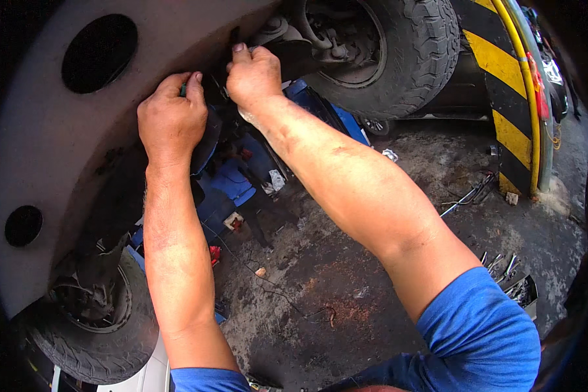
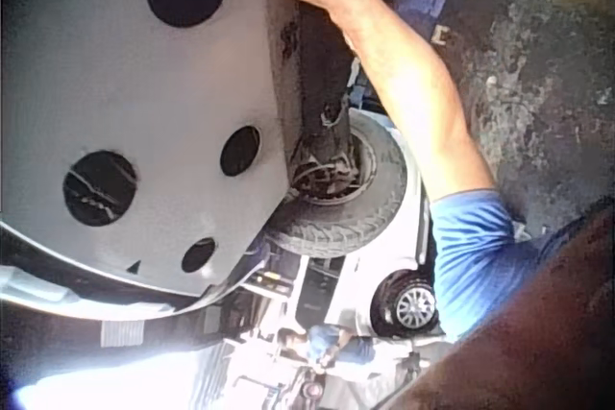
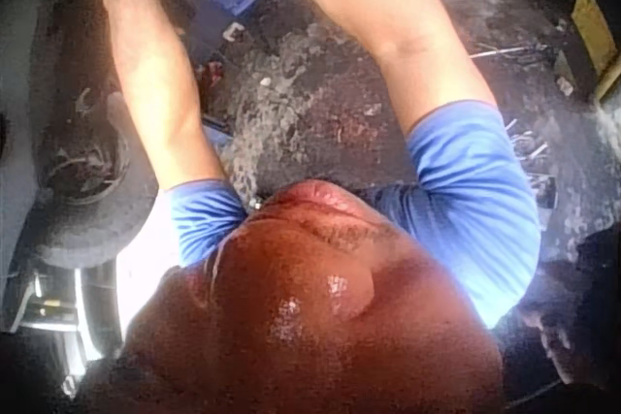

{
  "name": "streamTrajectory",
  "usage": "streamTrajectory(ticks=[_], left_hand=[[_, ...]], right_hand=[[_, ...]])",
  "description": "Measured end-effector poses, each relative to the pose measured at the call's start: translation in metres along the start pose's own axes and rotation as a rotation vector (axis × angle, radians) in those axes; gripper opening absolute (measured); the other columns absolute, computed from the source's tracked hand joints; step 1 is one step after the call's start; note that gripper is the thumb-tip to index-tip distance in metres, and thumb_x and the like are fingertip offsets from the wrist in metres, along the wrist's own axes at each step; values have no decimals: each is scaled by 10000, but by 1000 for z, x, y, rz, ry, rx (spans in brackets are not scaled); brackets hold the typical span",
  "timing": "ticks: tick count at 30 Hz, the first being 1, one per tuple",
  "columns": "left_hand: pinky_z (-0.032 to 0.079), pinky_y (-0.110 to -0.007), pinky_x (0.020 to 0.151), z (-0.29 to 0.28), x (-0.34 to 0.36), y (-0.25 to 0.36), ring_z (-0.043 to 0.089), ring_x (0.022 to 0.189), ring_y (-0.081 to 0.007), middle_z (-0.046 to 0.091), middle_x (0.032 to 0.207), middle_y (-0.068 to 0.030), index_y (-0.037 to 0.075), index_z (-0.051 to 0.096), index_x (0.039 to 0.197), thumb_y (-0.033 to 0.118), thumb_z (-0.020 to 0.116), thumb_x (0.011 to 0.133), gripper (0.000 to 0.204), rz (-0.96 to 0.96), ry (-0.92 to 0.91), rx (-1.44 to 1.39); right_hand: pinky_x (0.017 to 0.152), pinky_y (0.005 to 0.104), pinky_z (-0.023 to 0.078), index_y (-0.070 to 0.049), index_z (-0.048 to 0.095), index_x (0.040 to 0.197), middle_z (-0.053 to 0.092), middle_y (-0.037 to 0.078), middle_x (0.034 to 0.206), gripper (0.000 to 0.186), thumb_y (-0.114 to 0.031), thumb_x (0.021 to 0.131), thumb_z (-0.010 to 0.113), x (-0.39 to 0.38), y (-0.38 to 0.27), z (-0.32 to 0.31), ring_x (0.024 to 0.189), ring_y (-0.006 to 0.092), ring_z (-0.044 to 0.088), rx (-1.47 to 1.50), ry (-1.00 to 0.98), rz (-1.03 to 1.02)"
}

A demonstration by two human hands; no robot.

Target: Repairing the underside of a vehicle by cleaning components and tightening bolts with a socket wrench.

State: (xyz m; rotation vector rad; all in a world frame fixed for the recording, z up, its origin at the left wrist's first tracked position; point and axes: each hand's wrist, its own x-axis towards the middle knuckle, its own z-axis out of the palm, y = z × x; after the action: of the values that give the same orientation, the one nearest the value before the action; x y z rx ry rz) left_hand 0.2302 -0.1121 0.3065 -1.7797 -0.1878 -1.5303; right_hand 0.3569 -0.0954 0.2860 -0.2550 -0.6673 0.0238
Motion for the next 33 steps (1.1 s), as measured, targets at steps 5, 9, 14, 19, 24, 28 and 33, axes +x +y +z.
streamTrajectory(ticks=[5,9,14,19,24,28,33], left_hand=[[516,-331,706,0,1,-2,681,732,-254,681,770,-158,51,707,915,279,664,837,244,-55,-11,-8],[517,-337,705,-1,2,1,681,732,-253,682,772,-157,53,707,914,301,662,838,263,-71,-26,7],[518,-342,709,1,-1,2,684,758,-267,680,785,-167,62,708,912,321,661,835,274,-84,-43,19],[522,-336,719,4,4,-2,690,770,-254,691,800,-150,64,710,912,316,662,837,267,-28,8,36],[522,-331,716,6,0,-3,690,760,-246,691,792,-148,62,708,916,310,660,840,263,-55,-9,42],[525,-378,679,3,0,-1,663,730,-329,667,732,-147,84,702,846,281,649,825,205,-16,24,-14],[526,-389,685,2,2,-4,661,741,-334,665,741,-154,87,702,851,285,641,827,208,6,36,5]], right_hand=[[761,435,473,93,592,890,620,300,878,331,-216,928,480,-5,-11,7,873,432,614,-209,20,-35],[787,405,472,99,587,946,624,289,941,337,-210,949,453,-7,-18,7,919,379,624,21,29,134],[787,400,465,90,590,960,628,264,986,329,-206,958,446,-9,-25,5,934,334,620,154,34,299],[756,405,458,78,590,918,630,259,934,319,-212,952,462,-1,-16,5,891,342,621,205,-30,251],[753,419,469,95,585,896,620,289,908,331,-216,938,481,-11,-19,8,875,399,620,-17,39,108],[750,434,477,115,579,872,609,317,888,341,-211,925,494,-9,-16,0,885,429,616,-233,6,-71],[730,413,476,87,602,868,632,271,848,329,-222,929,508,-4,-7,2,829,379,631,-133,-13,-41]])
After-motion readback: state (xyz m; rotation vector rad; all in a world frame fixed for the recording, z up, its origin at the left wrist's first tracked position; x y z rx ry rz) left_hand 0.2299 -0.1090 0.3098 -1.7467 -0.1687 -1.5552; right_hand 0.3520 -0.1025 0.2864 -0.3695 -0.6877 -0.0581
